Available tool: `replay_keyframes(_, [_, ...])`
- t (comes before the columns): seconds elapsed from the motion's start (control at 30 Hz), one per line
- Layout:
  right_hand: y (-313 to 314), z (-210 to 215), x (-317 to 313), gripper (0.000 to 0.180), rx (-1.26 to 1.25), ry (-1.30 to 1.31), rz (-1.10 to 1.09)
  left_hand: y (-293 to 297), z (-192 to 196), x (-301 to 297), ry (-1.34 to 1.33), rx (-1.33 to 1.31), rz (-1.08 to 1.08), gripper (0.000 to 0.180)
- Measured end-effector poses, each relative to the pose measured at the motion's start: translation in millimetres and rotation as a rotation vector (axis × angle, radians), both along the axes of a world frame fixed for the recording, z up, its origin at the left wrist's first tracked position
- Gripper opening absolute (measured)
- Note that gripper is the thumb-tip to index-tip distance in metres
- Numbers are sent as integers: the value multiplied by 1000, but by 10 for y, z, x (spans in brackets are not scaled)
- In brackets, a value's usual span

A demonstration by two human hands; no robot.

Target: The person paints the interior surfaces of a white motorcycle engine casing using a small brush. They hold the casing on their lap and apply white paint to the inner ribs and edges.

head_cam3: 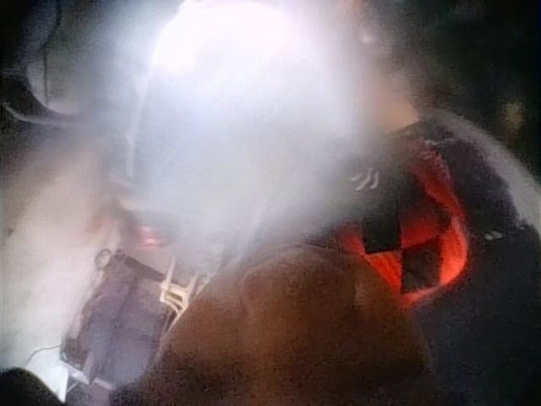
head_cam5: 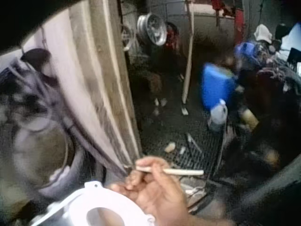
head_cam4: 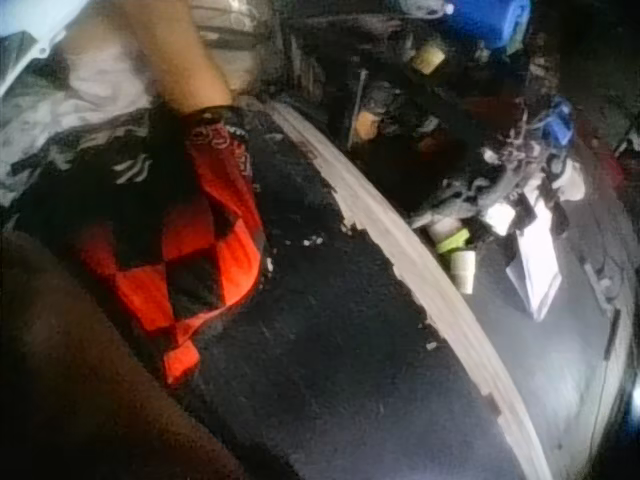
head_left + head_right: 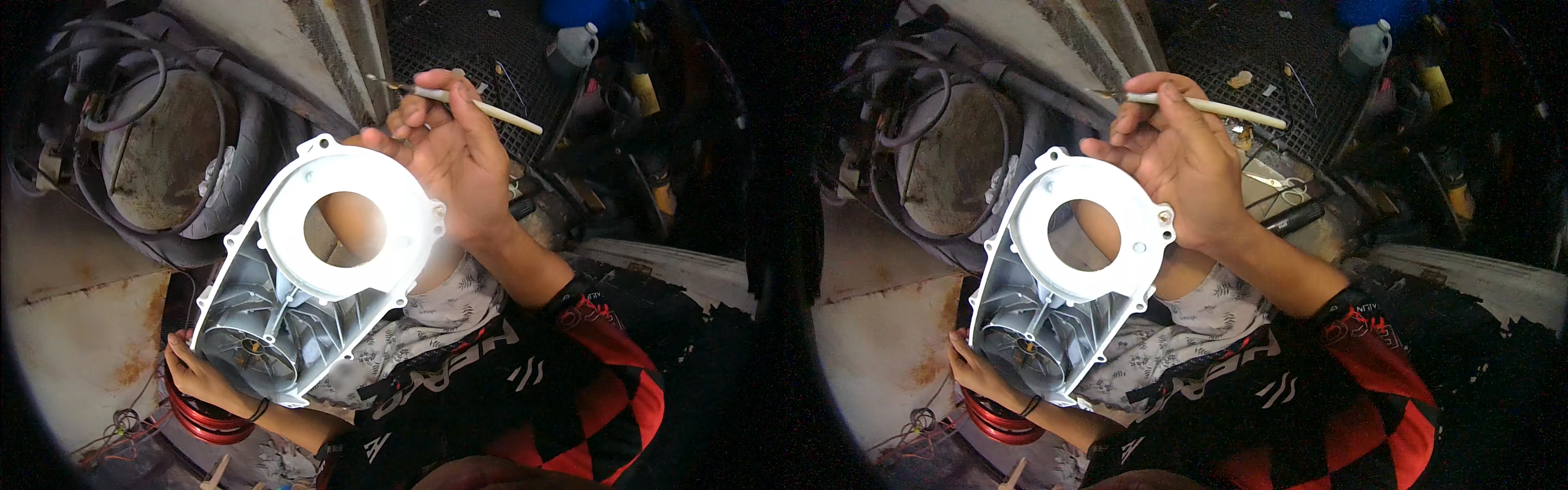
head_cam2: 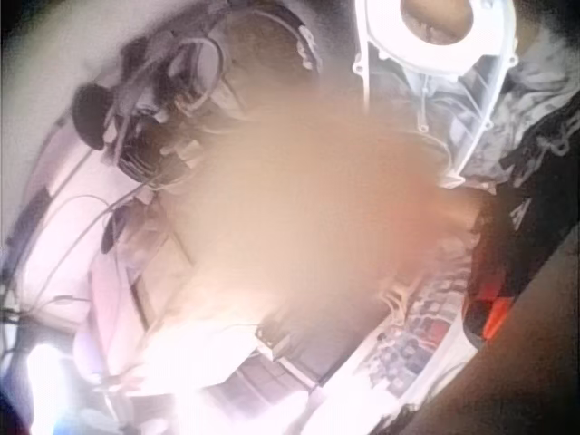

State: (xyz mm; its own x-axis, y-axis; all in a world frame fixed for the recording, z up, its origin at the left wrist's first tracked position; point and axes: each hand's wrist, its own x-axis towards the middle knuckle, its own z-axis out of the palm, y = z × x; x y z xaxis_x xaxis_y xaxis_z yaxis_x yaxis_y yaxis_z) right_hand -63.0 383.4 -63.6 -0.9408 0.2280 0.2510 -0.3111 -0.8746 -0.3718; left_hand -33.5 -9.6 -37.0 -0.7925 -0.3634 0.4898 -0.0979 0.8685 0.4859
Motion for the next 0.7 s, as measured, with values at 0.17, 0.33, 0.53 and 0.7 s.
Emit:
replay_keyframes(0.17, [-13,-6,-12,24,-9,-1,-67,5,-13,-19,-3,15,-81,34])
replay_keyframes(0.33, [-16,-33,32,23,-56,31,-61,128,195,-34,-5,-44,-147,30])
replay_keyframes(0.53, [-39,-27,70,24,-110,54,-42,478,338,-106,134,38,-319,15])
replay_keyframes(0.7, [-12,-80,79,24,-115,11,-74,1400,522,-148,61,-266,-984,23])
